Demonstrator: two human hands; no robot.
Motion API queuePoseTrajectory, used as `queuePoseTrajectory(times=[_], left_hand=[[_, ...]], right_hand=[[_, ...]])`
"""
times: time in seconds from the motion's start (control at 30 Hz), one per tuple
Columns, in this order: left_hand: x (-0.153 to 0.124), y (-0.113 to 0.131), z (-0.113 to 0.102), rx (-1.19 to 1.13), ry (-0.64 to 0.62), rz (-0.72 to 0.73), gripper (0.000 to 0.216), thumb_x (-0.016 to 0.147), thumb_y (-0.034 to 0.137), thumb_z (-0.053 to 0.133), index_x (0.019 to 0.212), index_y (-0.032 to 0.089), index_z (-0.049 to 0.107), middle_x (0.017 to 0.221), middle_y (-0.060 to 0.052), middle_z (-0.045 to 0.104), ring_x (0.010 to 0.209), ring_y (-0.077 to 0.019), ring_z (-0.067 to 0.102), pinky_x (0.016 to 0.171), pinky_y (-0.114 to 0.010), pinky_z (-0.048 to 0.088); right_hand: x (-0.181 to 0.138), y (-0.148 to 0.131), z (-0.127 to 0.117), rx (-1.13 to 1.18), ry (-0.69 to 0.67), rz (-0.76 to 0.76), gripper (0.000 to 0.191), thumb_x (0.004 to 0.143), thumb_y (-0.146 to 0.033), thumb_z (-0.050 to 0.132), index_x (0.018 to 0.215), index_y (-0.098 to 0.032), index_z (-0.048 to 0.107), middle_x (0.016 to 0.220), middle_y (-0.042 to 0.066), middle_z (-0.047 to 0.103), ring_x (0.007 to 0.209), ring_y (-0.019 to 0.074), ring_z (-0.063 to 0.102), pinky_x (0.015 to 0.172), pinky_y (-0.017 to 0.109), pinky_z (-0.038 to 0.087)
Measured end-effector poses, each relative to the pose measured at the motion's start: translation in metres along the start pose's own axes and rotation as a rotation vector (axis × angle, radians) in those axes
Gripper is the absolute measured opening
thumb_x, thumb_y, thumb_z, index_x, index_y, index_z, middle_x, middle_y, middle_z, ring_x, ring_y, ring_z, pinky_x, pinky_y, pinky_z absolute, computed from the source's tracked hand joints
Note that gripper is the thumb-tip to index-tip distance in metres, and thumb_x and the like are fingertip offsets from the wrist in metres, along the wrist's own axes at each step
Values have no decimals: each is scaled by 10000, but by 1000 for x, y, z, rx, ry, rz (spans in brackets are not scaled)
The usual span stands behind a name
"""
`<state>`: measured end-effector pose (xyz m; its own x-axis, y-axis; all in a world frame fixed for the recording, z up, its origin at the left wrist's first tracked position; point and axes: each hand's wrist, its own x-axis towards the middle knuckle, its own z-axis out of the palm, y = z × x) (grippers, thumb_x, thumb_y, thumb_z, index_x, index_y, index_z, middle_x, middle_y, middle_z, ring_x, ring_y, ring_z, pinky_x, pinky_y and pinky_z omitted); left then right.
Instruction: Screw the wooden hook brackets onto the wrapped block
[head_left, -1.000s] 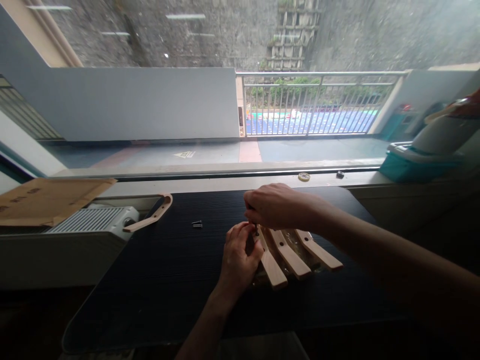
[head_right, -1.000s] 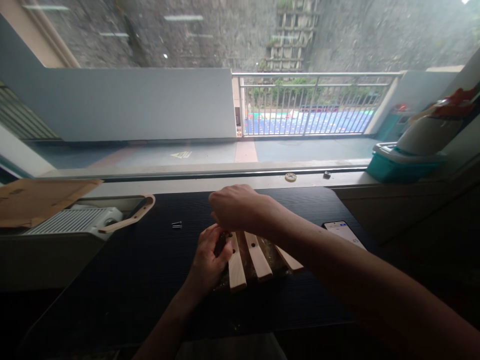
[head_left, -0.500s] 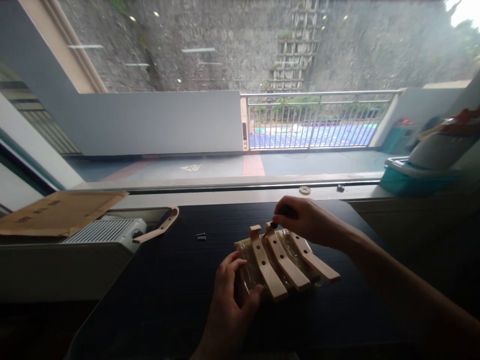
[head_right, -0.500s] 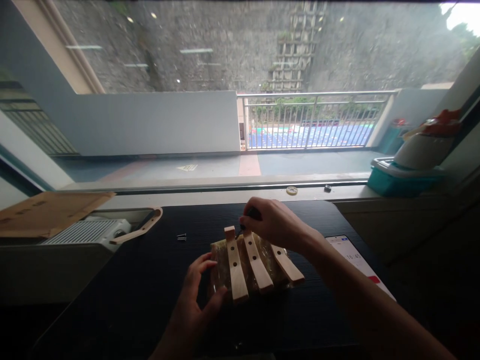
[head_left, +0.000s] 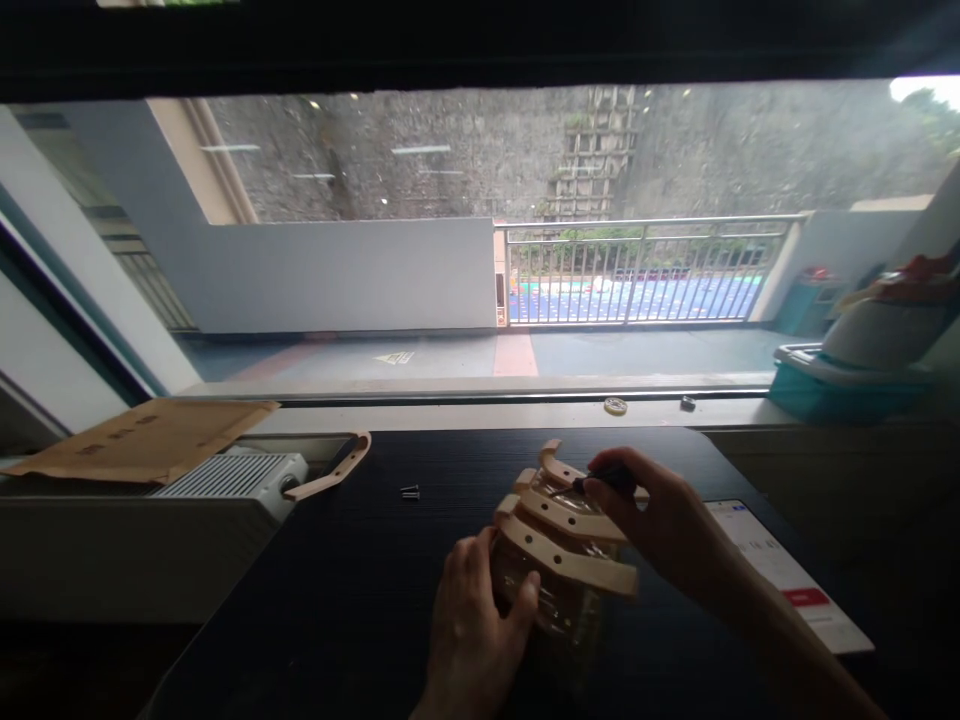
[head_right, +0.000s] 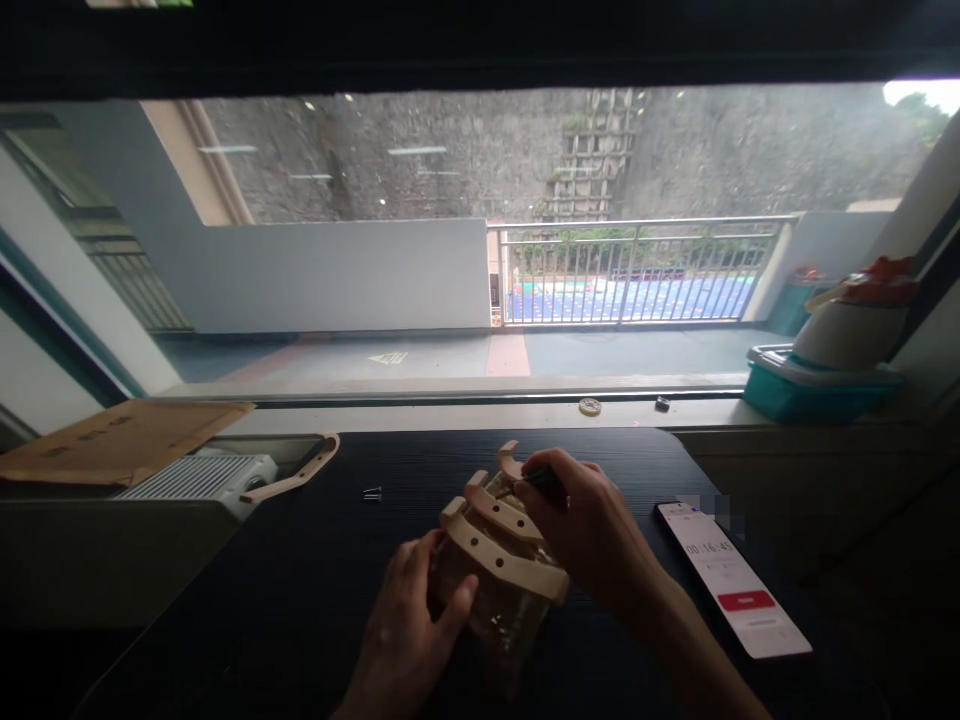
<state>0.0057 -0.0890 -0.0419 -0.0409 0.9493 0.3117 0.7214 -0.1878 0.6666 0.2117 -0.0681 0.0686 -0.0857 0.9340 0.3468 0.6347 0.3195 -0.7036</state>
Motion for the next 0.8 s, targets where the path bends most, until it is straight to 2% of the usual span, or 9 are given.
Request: queuePoseTrajectory(times=[0.1,0.17,0.23,0.3,0.37,0.47,0.53,0.63,0.8], left_hand=[[-15,-2,-16,-155,-225,-69,283,803,345,481,1048,231,565,932,-58,639,842,-216,623,740,-358,518],[-5,-9,-26,-245,-182,-125,218,794,311,465,922,209,609,895,-56,652,826,-209,622,743,-341,504],[24,-14,-28,-340,-59,-210,233,752,318,505,901,177,616,920,-71,650,875,-226,610,779,-344,480],[63,-14,-21,-498,-17,-270,330,731,364,527,970,149,602,960,-85,643,936,-235,590,815,-337,456],[101,-11,-5,-590,-87,-321,394,733,398,510,1024,142,581,994,-89,633,970,-230,574,796,-316,451],[136,-3,20,-630,-311,-346,341,693,406,564,864,118,625,802,-73,661,790,-217,610,676,-303,469],[141,2,28,-651,-511,-342,299,647,402,637,746,120,643,671,-45,655,679,-207,607,621,-298,470],[130,6,21,-691,-719,-318,329,666,456,644,753,139,666,669,-39,669,689,-214,620,632,-293,479],[107,6,-18,-864,-792,-293,537,774,568,501,1100,148,576,970,-109,664,921,-259,629,758,-344,505]], right_hand=[[-27,10,-6,77,225,86,176,812,-350,533,943,-236,561,883,43,629,794,187,576,668,294,456],[-46,26,-6,190,383,203,184,785,-361,575,915,-231,573,781,27,609,693,171,554,605,285,441],[-63,45,0,400,474,271,235,747,-389,620,904,-216,593,589,-24,519,545,136,481,516,265,401],[-78,60,11,637,600,367,275,720,-405,648,895,-197,603,556,-38,497,516,118,461,496,254,385],[-90,66,24,849,681,494,285,700,-389,675,901,-199,605,599,-40,526,545,106,478,521,239,402],[-100,63,44,1011,734,594,295,708,-407,663,918,-213,591,671,-36,571,617,113,533,587,245,452],[-100,61,55,1105,776,645,292,696,-397,673,902,-213,578,666,-40,579,614,108,543,575,233,456],[-89,62,66,1235,845,642,300,694,-378,680,921,-224,559,683,-53,587,608,100,548,556,217,448],[-40,67,77,1176,789,435,258,740,-393,635,910,-219,549,660,-69,537,576,75,502,557,196,417]])
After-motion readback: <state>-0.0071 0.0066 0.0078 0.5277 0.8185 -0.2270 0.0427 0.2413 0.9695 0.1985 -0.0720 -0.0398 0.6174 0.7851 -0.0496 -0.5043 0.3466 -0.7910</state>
